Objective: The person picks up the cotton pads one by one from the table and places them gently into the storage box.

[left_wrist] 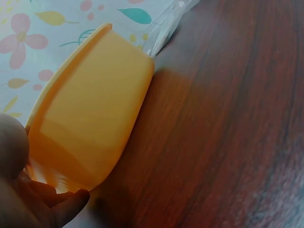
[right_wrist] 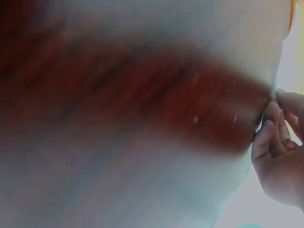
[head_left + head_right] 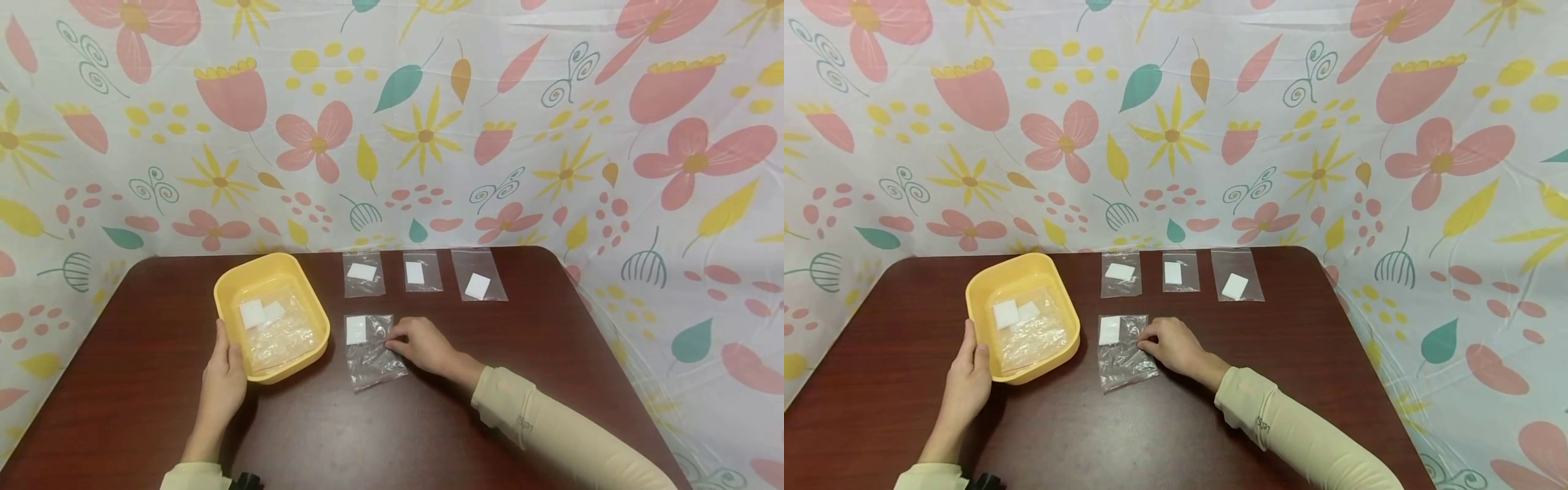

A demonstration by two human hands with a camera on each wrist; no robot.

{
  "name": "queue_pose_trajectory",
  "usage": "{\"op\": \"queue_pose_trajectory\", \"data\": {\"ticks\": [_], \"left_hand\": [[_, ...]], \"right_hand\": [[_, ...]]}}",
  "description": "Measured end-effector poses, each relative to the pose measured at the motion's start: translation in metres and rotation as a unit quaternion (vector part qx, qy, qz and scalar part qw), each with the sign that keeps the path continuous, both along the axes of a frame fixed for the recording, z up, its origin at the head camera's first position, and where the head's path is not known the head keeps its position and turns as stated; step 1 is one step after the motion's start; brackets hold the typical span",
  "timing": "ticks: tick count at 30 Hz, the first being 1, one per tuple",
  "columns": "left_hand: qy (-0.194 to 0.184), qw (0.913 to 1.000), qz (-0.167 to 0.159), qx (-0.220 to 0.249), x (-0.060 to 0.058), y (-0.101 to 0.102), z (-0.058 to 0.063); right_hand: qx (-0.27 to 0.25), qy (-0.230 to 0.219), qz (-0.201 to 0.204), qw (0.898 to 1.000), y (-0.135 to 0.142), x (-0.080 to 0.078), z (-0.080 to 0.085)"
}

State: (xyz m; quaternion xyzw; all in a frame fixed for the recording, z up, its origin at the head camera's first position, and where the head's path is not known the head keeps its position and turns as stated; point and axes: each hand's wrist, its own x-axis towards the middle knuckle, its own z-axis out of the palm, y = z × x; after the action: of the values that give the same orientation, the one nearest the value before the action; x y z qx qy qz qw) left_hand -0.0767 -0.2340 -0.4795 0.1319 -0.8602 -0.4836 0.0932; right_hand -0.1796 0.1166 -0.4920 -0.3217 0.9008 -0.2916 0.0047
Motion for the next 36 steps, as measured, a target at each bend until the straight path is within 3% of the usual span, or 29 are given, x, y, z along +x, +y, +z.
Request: {"op": "queue_pose_trajectory", "data": {"ticks": [16,27,36], "left_hand": [[0.000,1.0000,0.002,0.000,0.001,0.000,-0.001],[0.002,1.0000,0.002,-0.001,0.001,0.000,0.000],[0.000,1.0000,-0.004,0.002,0.002,0.000,0.001]], "right_hand": [[-0.047,-0.012,0.008,0.999,0.001,0.000,0.005],[-0.090,-0.011,0.011,0.996,0.003,0.000,0.020],[-0.090,-0.015,-0.002,0.996,0.005,-0.001,0.039]]}}
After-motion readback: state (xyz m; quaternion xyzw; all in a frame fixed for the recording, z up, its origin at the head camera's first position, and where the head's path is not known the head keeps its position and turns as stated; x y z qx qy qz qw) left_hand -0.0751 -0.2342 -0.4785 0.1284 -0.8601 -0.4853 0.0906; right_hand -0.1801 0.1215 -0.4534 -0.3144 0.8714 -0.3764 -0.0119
